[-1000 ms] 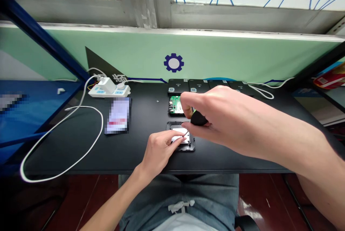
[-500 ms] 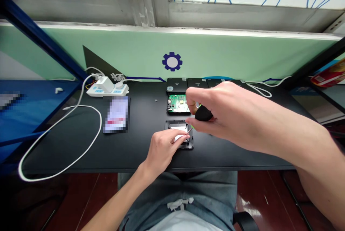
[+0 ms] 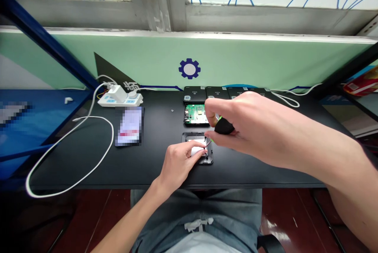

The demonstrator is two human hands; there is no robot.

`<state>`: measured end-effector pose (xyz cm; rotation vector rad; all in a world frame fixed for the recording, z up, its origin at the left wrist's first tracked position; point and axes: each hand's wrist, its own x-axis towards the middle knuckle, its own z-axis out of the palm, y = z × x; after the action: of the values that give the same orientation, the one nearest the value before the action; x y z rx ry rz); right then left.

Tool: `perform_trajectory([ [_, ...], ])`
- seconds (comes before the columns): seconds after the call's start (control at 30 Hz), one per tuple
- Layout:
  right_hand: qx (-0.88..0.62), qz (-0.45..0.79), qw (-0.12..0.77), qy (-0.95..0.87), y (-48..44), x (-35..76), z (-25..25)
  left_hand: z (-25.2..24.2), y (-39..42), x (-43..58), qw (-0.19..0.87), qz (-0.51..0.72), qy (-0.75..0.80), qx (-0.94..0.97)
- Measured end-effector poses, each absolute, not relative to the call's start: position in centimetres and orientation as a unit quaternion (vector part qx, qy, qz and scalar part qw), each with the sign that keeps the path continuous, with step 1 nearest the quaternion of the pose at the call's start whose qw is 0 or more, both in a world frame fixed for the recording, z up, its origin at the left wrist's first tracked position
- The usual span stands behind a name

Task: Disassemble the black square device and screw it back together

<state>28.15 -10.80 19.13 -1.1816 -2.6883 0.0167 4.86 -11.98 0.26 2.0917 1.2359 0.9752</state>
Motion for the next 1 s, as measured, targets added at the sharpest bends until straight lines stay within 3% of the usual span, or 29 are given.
perform_trajectory([
  [0.53,-0.445,0.043,0.047,-0.893,-10.3,27.5,18.9,0.4,-12.2,6.2,0.24,0.347,0.482,0.767],
  [1.0,-0.432,0.031,0.048,-0.9,-10.1,27.5,18.5,-0.1,-12.8,5.2,0.236,0.364,0.486,0.758],
])
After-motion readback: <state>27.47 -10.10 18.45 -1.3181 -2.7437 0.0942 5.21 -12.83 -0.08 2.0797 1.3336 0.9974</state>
